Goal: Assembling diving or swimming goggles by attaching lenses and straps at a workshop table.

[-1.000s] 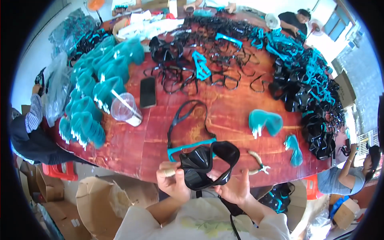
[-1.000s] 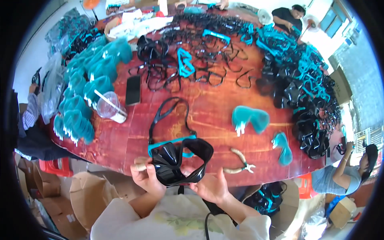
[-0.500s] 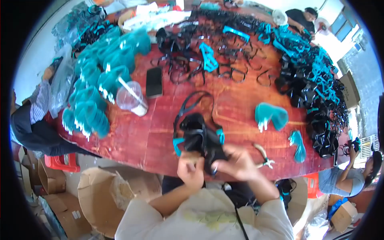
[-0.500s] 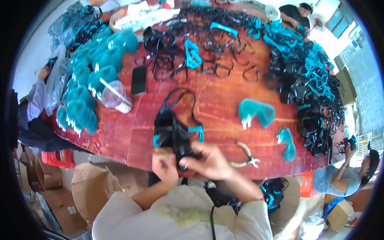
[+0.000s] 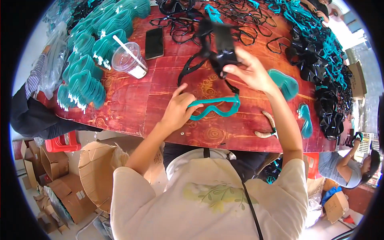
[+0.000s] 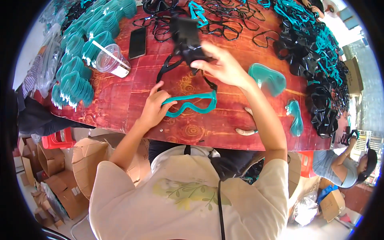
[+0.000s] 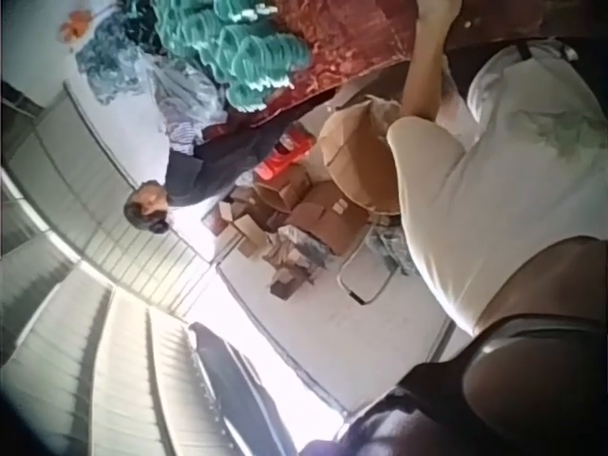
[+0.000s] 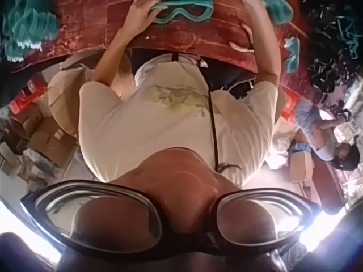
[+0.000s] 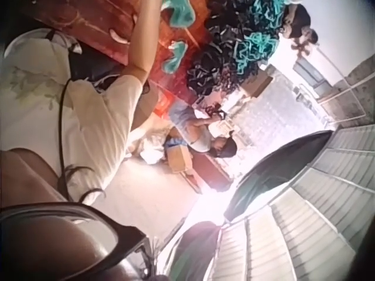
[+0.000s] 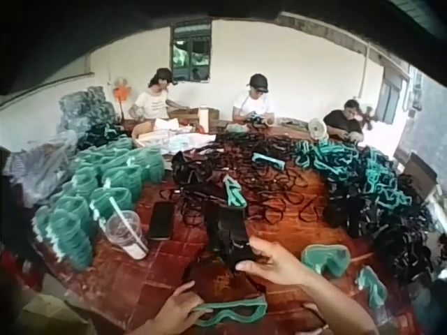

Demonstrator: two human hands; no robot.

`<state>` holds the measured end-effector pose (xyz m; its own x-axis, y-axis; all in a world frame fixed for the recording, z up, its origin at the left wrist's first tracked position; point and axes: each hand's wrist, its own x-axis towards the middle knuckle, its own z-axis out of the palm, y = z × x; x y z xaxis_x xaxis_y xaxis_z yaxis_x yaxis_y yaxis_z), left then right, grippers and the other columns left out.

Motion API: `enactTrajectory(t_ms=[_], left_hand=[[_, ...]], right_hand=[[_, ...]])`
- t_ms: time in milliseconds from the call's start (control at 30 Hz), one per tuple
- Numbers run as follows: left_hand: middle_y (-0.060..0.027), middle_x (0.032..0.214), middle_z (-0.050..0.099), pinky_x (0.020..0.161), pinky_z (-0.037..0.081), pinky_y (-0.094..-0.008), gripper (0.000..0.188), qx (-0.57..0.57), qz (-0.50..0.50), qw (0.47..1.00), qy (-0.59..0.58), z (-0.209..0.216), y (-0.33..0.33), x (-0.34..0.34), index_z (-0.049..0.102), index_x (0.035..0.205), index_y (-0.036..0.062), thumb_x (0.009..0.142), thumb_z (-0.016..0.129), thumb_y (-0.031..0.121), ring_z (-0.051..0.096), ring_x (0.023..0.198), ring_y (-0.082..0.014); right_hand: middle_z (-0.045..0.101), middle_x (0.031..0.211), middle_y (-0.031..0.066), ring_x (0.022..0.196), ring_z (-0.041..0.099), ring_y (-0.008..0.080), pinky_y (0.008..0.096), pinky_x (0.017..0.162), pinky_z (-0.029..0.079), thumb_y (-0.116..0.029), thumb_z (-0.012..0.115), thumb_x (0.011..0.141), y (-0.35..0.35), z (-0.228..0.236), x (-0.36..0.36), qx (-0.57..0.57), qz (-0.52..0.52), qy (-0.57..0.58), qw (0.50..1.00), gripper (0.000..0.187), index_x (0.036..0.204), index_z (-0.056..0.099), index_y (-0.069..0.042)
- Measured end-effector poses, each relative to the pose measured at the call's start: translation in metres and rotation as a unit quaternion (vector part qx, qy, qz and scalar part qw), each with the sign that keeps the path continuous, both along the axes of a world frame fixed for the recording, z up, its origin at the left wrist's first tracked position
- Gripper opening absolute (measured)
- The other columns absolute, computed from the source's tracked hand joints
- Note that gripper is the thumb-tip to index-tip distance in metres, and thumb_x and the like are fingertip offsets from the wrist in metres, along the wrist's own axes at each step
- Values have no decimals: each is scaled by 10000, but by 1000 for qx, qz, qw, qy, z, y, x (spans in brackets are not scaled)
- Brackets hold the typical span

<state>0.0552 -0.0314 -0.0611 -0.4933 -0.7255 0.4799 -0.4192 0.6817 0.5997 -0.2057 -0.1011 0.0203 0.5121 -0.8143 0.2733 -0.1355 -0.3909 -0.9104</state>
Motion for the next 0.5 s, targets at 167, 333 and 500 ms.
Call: enactTrajectory(t_ms=[167, 333, 500], left_hand=[[-122, 748, 514, 612, 434, -424, 263, -28, -84, 996, -1, 12, -20, 19, 559, 814, 22, 747, 756, 182, 536, 689, -329], [-122, 768, 511, 611, 432, -418, 289, -50, -92, 994, -2, 7, -44, 29, 553, 832, 16, 709, 779, 147, 525, 706, -323], [-118, 773, 512, 606, 434, -410, 298, -65, -112, 991, 8, -3, -50, 26, 549, 830, 18, 703, 785, 149, 523, 702, -312]], right_hand=[[596, 1183, 5, 1078, 504, 80, 276, 918, 435, -137, 660, 923, 13, -13, 19, 233, 147, -5, 961, 397, 1282, 513, -52], [599, 1068, -4, 975, 523, 67, 269, 846, 460, -173, 640, 942, 15, -27, 3, 304, 226, 42, 925, 366, 1247, 518, -13], [613, 1086, 49, 1026, 546, 120, 294, 896, 454, -199, 890, 654, 25, -20, -3, 265, 241, 81, 930, 721, 1237, 513, -7]])
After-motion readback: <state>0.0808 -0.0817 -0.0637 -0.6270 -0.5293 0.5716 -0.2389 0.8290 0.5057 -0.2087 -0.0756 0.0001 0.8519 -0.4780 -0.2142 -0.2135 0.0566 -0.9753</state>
